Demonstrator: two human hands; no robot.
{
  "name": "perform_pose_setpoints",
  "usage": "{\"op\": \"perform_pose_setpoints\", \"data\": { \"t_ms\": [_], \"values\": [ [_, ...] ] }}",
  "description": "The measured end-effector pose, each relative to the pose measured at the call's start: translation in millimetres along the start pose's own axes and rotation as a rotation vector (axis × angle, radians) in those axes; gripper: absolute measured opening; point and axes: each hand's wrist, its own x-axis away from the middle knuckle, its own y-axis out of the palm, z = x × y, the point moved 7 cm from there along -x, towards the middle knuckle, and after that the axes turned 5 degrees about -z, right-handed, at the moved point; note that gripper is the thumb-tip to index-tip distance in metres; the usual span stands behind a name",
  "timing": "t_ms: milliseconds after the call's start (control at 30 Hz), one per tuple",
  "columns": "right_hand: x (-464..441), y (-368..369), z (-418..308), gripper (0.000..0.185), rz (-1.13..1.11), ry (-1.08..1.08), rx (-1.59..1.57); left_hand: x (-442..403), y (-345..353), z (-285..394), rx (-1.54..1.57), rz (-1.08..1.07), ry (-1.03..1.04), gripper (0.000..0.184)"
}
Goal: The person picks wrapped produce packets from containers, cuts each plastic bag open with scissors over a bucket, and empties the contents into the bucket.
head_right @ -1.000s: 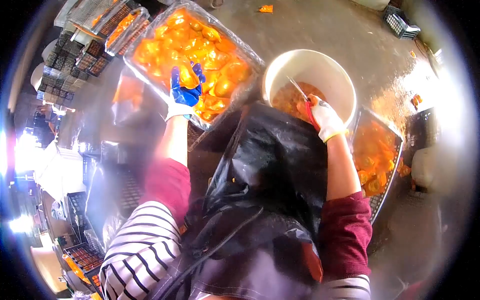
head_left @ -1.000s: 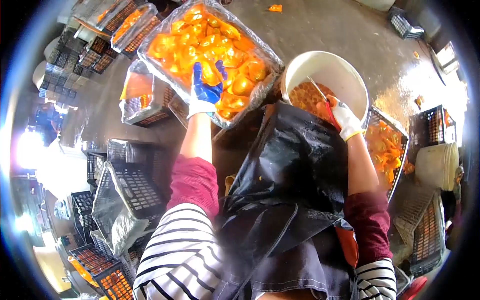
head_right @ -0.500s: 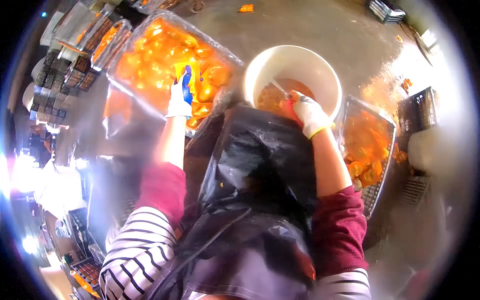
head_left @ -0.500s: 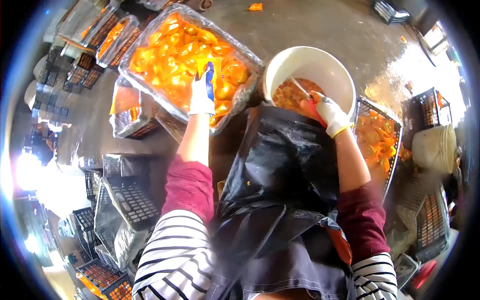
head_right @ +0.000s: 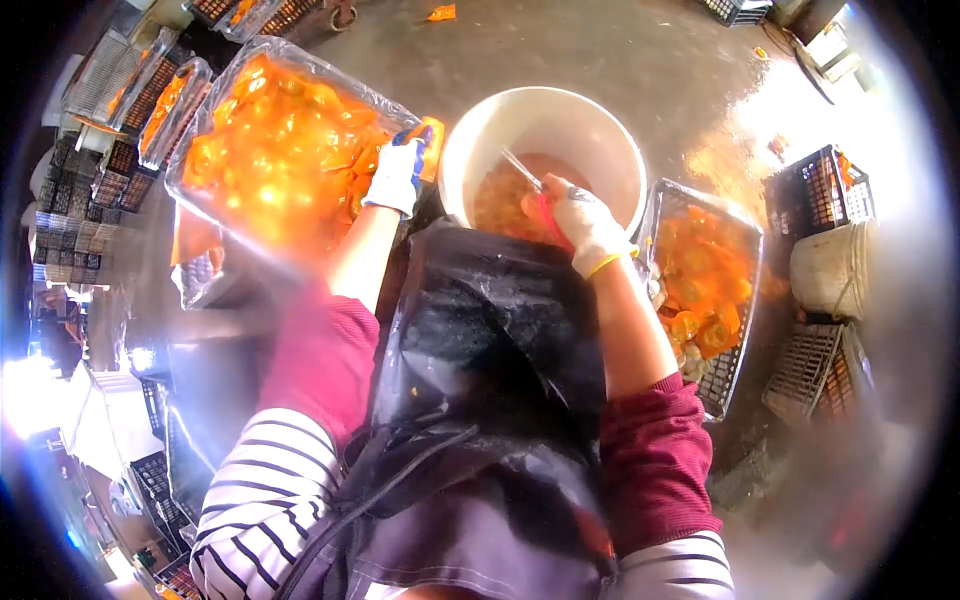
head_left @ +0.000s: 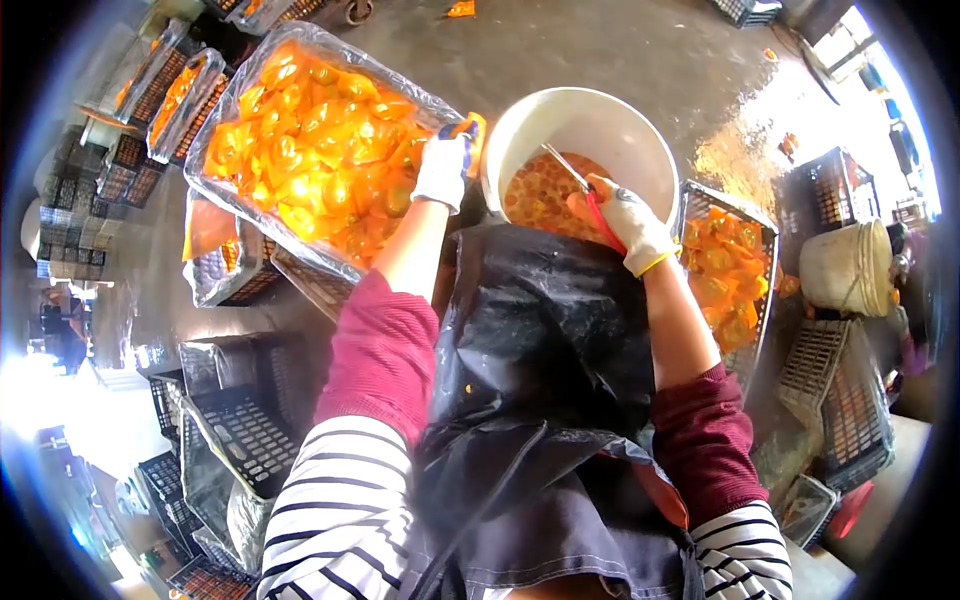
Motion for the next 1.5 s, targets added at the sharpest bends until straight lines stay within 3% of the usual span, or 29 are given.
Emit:
{"op": "perform_pose_setpoints", "data": {
  "t_ms": [67, 133, 233, 333, 400, 467, 533, 567, 633, 733, 767, 867, 900, 967, 1000, 1033, 1100, 1167, 1267, 1367, 1467, 1500],
  "values": [
    [8, 1, -8, 0.037, -0.014, 0.086, -0.156, 1, -9, -1, 0.213, 0.004, -0.064, 0.046],
    [6, 2, -4, 0.040, -0.054, 0.073, -0.202, 3, -18, -2, 0.106, 0.014, -0.186, 0.045],
    [-5, 8, 5, 0.044, -0.155, -0.042, -0.227, -4, 17, 6, 1.170, -0.217, -0.242, 0.047],
    [6, 10, -16, 0.044, -0.231, -0.114, -0.357, -13, 33, 26, 1.357, -0.458, -0.185, 0.047],
    [6, 9, -21, 0.044, -0.242, -0.226, -0.253, -12, 41, 41, 1.203, -0.576, -0.132, 0.046],
    [14, 10, -26, 0.046, -0.318, -0.275, -0.420, -6, 46, 57, 0.992, -0.648, -0.090, 0.046],
    [27, 11, -36, 0.046, -0.395, -0.336, -0.689, 18, 17, 95, 0.203, -0.569, 0.104, 0.047],
    [27, 12, -34, 0.050, -0.390, -0.312, -0.805, 31, 14, 114, 0.176, -0.613, 0.036, 0.047],
    [17, 9, -26, 0.044, -0.349, -0.372, -0.597, 25, 24, 113, -0.067, -0.686, 0.214, 0.033],
    [24, -4, -35, 0.037, -0.263, -0.282, -0.292, 17, 55, 84, 1.134, -0.671, -0.256, 0.035],
    [28, -8, -38, 0.035, -0.231, -0.221, -0.192, 19, 58, 89, 1.317, -0.728, -0.254, 0.035],
    [25, -8, -31, 0.030, -0.197, -0.058, -0.369, 23, 67, 88, 1.446, -0.555, -0.200, 0.037],
    [25, -8, -31, 0.030, -0.192, -0.022, -0.402, 35, 72, 91, 1.422, -0.511, -0.221, 0.038],
    [28, -10, -29, 0.029, -0.183, 0.057, -0.462, 33, 79, 69, 1.028, -0.320, -0.110, 0.040],
    [25, -11, -28, 0.030, -0.167, 0.007, -0.430, 40, 76, 72, 0.830, -0.263, -0.053, 0.039],
    [20, -11, -24, 0.030, -0.152, -0.044, -0.398, 38, 80, 68, 0.950, -0.224, -0.029, 0.037],
    [6, -8, -11, 0.031, -0.091, -0.137, -0.329, 38, 74, 74, 0.623, -0.242, 0.122, 0.036],
    [-2, -8, -10, 0.031, 0.006, -0.223, -0.253, 41, 72, 80, 0.762, -0.267, 0.116, 0.043],
    [8, -6, -16, 0.031, -0.110, -0.093, -0.301, 46, 67, 82, 0.623, -0.201, 0.062, 0.036],
    [18, -11, -24, 0.024, -0.081, -0.043, -0.154, 45, 64, 74, 0.506, -0.129, 0.055, 0.033],
    [12, -14, -30, 0.023, 0.081, -0.227, 0.153, 46, 66, 76, 0.629, -0.164, 0.037, 0.035],
    [9, -12, -26, 0.024, 0.057, -0.199, 0.108, 47, 68, 77, 0.681, -0.192, 0.022, 0.034]
  ]
}}
